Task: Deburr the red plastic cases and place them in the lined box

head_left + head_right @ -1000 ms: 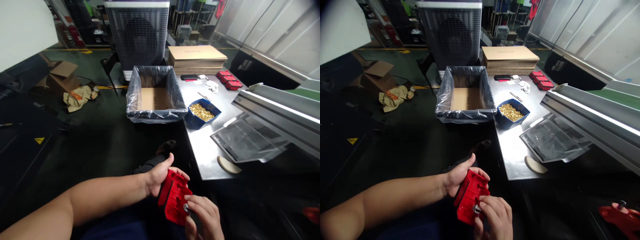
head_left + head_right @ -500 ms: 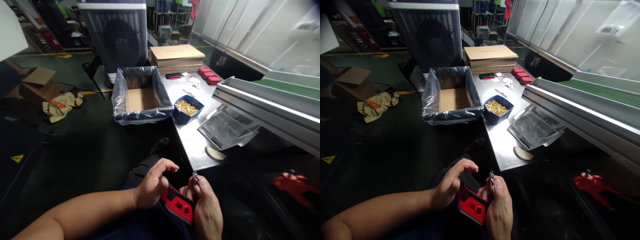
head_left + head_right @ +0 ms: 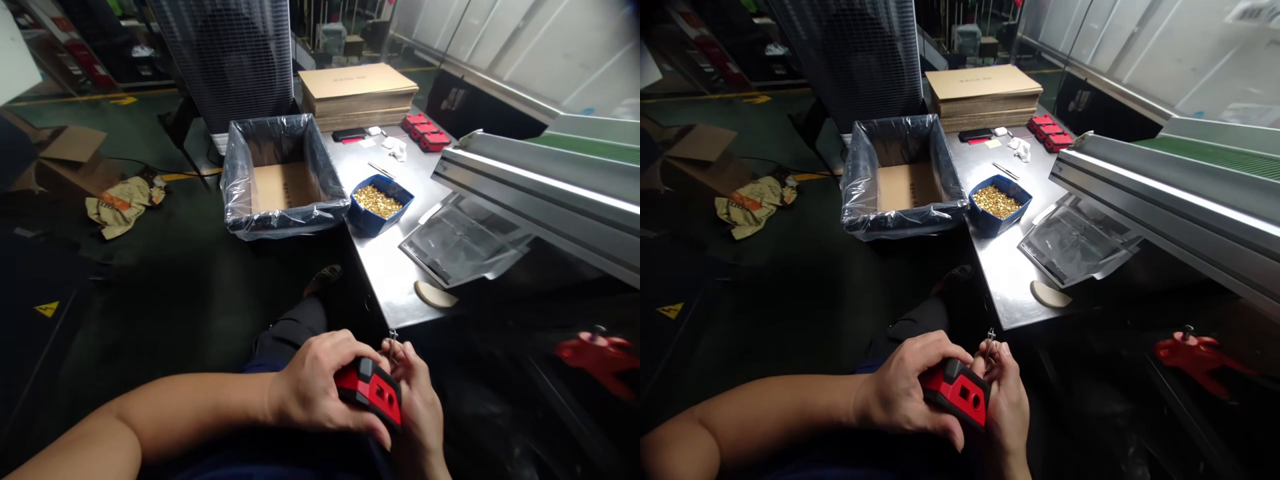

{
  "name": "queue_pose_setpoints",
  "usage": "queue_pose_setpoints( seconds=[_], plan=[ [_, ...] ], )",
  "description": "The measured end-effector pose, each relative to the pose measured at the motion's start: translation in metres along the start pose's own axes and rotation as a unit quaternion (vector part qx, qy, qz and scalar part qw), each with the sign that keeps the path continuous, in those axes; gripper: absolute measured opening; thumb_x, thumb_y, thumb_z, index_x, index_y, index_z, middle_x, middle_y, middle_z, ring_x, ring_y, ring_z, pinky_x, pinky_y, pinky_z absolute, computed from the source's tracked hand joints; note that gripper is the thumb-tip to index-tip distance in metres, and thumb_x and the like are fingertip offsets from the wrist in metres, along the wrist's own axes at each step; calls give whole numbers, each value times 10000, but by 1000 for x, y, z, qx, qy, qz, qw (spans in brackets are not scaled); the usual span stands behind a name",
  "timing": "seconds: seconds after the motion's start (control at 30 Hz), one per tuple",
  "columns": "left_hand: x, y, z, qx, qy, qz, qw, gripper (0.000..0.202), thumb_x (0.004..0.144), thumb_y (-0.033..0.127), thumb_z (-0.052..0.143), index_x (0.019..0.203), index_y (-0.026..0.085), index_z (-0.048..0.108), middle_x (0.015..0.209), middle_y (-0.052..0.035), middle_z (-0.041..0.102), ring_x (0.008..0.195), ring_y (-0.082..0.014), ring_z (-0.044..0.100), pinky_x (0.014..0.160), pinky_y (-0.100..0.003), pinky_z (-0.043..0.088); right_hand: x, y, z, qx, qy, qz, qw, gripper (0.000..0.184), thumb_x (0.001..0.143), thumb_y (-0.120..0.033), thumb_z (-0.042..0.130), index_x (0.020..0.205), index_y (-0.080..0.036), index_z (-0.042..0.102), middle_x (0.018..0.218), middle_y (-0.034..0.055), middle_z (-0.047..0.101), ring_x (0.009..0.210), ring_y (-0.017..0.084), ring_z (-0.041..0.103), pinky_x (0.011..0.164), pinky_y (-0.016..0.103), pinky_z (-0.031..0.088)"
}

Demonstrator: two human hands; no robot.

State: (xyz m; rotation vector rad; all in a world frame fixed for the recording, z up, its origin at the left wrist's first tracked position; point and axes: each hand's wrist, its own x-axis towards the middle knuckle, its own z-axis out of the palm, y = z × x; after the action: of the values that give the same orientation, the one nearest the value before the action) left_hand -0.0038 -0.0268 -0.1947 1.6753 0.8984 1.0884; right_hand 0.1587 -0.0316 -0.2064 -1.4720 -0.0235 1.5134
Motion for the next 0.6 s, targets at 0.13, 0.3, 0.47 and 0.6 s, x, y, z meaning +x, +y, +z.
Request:
queue_pose_setpoints(
  seconds=[0.13,0.3,0.47,0.6],
  plan=[
    [-3,-1,1,-91,20,6,996,726,605,559,932,1195,223,674,1044,-96,727,915,-224,691,891,-320,555,-3,0,0,-52,29,-57,997,385,782,-554,721,904,-189,706,790,-15,732,749,111,667,679,176,528],
    [-5,-9,4,-162,77,-4,984,689,661,586,898,1207,268,623,982,-37,654,792,-142,626,745,-238,515,-6,12,1,-88,50,-65,993,364,789,-521,709,964,-202,713,934,17,766,839,162,708,683,220,561],
    [-8,-24,-3,-82,104,-55,990,653,700,655,838,1160,231,651,1043,-66,607,921,-213,601,830,-319,499,3,3,-2,50,69,-20,996,401,841,-571,617,984,-198,640,748,3,727,676,141,689,610,221,569],
    [-9,-31,-7,-72,64,-144,985,617,756,666,783,1156,214,659,1135,-86,641,1053,-268,607,957,-379,462,0,-17,-7,33,77,-72,994,462,838,-618,605,1005,-189,629,763,41,745,730,174,716,627,235,588]
  ],
)
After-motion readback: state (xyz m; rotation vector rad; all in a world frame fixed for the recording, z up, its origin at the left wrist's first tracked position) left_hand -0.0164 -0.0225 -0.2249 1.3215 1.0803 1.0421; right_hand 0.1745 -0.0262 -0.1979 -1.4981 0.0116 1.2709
